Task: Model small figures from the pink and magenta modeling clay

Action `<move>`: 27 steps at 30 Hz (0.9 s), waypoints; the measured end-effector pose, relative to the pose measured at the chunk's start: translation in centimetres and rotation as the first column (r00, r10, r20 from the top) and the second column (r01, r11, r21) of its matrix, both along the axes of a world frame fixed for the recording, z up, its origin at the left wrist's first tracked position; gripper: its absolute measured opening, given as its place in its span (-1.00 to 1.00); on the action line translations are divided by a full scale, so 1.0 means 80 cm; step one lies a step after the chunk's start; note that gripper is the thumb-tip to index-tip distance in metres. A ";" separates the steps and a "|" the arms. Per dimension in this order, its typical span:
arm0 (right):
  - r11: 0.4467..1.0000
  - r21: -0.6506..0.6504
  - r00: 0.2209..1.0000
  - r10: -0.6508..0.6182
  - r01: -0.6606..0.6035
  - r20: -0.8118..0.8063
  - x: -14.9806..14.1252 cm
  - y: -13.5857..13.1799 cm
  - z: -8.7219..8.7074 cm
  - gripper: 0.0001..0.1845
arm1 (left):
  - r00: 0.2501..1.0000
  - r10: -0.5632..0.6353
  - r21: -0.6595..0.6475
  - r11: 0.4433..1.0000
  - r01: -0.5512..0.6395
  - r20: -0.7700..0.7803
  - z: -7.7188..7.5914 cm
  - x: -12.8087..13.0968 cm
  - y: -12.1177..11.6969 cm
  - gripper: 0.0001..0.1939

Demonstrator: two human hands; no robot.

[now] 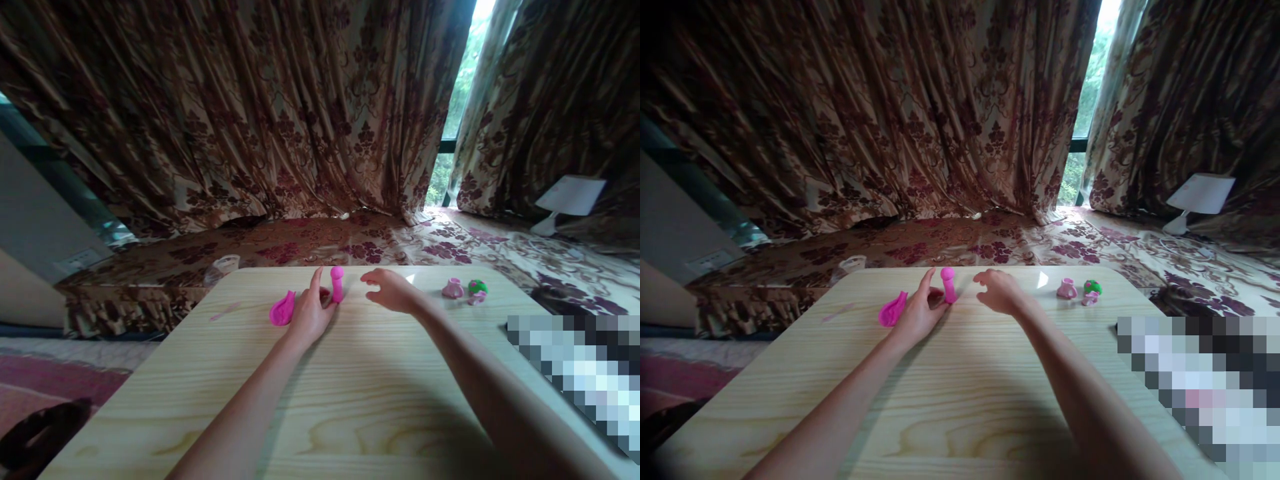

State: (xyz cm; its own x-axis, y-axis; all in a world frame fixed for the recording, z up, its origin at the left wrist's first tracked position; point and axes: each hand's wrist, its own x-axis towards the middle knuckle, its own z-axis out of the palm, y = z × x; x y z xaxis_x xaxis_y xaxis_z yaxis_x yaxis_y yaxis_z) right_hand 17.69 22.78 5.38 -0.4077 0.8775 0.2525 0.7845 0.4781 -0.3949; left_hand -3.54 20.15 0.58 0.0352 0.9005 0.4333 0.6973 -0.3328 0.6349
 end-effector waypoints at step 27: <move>0.949 0.242 0.979 -0.204 0.199 -0.007 0.128 -0.043 0.057 -0.64 | 0.996 -0.006 0.063 0.998 0.000 0.093 0.002 -0.001 0.001 -0.33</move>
State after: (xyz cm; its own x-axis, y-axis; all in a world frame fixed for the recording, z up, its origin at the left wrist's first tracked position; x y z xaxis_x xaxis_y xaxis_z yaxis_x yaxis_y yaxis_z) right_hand 27.90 19.30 9.95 -0.2350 0.8559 0.4607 0.8800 0.3886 -0.2730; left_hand -3.65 20.23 0.70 -0.0048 0.8715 0.4904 0.6350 -0.3762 0.6747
